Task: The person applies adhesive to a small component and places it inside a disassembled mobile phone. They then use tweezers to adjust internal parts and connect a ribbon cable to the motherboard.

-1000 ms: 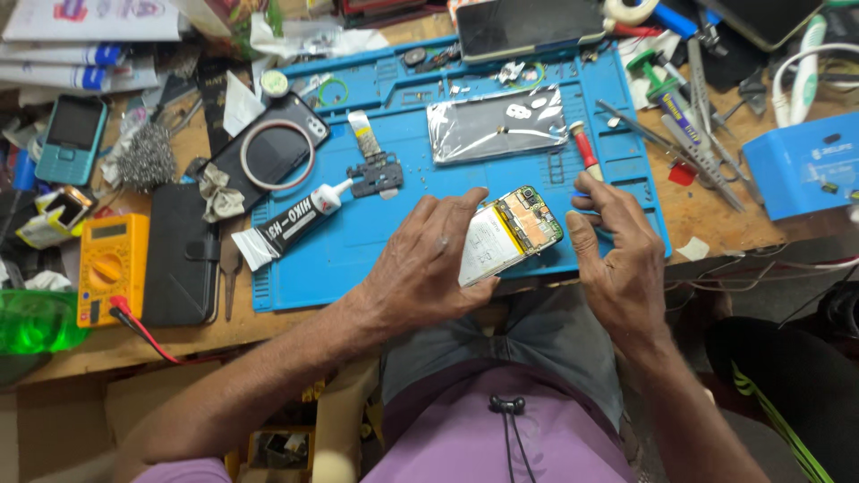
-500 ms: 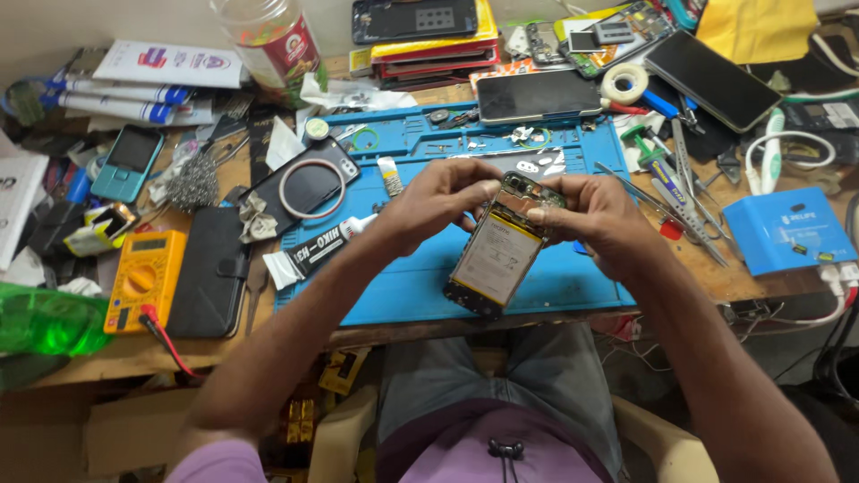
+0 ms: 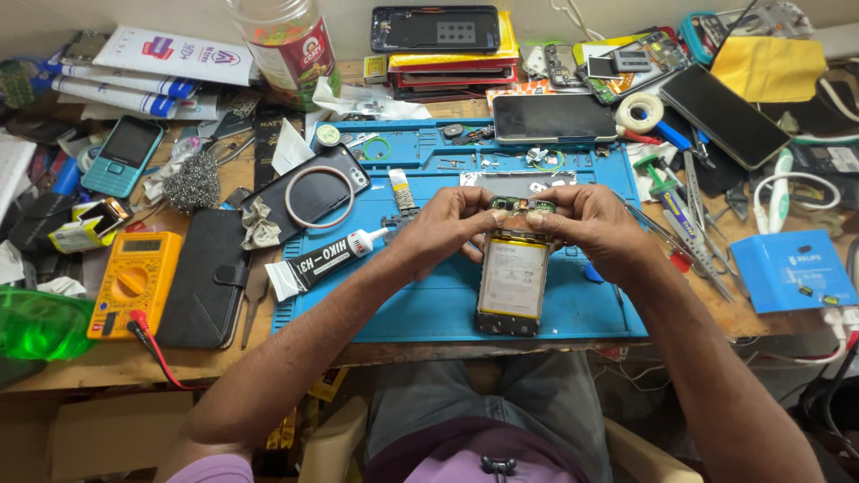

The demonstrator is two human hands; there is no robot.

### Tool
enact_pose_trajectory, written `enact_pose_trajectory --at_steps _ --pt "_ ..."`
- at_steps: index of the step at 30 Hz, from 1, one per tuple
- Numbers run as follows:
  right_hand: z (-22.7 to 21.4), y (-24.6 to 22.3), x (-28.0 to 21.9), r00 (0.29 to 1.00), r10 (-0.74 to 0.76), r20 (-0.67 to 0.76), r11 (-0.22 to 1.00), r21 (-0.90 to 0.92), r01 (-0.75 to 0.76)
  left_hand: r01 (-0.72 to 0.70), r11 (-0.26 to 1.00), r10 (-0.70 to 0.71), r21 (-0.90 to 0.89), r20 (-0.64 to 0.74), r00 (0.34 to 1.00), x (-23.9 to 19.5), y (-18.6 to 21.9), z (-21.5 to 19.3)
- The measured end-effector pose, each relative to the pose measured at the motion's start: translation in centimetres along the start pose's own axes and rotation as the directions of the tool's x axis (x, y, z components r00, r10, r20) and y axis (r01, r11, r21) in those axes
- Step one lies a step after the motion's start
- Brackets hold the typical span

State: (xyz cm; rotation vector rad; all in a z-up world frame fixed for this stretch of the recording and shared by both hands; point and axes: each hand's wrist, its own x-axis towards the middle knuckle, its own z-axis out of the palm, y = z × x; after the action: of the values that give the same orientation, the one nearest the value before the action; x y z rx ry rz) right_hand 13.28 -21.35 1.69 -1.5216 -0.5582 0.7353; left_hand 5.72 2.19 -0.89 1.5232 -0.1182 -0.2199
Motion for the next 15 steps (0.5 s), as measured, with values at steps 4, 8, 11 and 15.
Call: enact_pose_trajectory --at_steps 4,8,11,15 --pt "0.2 -0.5 0.5 0.996 0.083 -0.020 0.997 -0.004 -0.083 0.001 0.997 0.002 -0.076 0.036 0.999 0.1 -0.7 -0.3" --pt "0.9 -1.2 0.8 0.991 0.094 -0.099 0.991 -0.085 -0.103 -0.019 0.990 0.021 -0.142 0.010 1.000 0.1 -0.9 -0.3" --pt "1.4 -1.3 1.2 0.989 0.027 -0.145 0.987 -0.152 -0.049 -0.019 0.989 0.018 -0.145 -0.008 1.000 -0.1 -1.0 -0.2" --pt "1.7 -0.8 1.7 0.986 -0.001 -0.167 0.980 -0.195 -0.032 -0.023 0.990 0.021 -0.142 -0.019 1.000 0.0 -1.4 -0.2"
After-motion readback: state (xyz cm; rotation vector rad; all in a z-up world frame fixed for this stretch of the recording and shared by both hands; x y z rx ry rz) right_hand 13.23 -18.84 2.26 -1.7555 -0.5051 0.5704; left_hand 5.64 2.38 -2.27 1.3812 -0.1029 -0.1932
